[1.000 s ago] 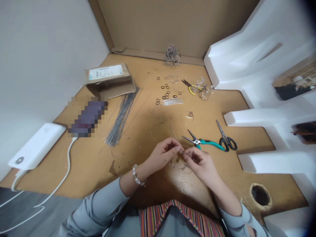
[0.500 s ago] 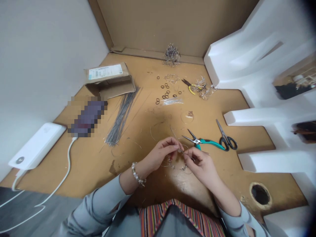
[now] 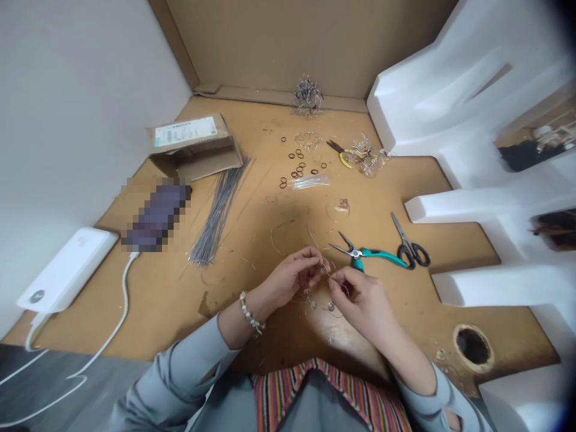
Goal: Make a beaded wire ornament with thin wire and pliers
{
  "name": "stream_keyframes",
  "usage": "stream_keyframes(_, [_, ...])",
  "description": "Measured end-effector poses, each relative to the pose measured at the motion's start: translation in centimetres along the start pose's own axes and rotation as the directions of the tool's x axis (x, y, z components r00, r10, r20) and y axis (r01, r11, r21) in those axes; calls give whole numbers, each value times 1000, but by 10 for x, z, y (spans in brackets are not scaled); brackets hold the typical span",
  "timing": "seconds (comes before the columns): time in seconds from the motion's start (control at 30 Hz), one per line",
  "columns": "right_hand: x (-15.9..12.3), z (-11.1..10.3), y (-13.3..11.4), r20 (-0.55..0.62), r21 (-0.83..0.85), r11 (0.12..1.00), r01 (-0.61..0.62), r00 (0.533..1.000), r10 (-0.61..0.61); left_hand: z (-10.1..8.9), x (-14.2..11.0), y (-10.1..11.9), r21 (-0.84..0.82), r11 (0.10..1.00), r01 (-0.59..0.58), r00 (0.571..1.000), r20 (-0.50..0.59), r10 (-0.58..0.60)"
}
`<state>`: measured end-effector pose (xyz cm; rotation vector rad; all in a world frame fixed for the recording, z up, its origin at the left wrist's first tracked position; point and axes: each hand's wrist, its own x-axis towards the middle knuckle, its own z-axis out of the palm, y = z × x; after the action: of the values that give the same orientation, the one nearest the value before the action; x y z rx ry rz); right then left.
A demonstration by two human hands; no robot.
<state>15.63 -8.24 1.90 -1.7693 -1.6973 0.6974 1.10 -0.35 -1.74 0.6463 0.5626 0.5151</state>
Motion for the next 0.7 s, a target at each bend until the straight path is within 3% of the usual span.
stream_keyframes(0.17, [-1, -2, 1, 40, 0, 999, -33, 999, 33, 2, -2, 3, 78, 997, -23, 1000, 0, 23])
stream_keyframes(0.5, [-1, 1, 2, -15, 71, 993, -95, 995, 96, 3, -7, 8, 342, 935, -99, 995, 16, 99])
stream_keyframes(0.7, [-2, 0, 5, -47, 58, 997, -51, 997, 54, 10, -9, 7, 385, 910, -155, 988, 35, 153])
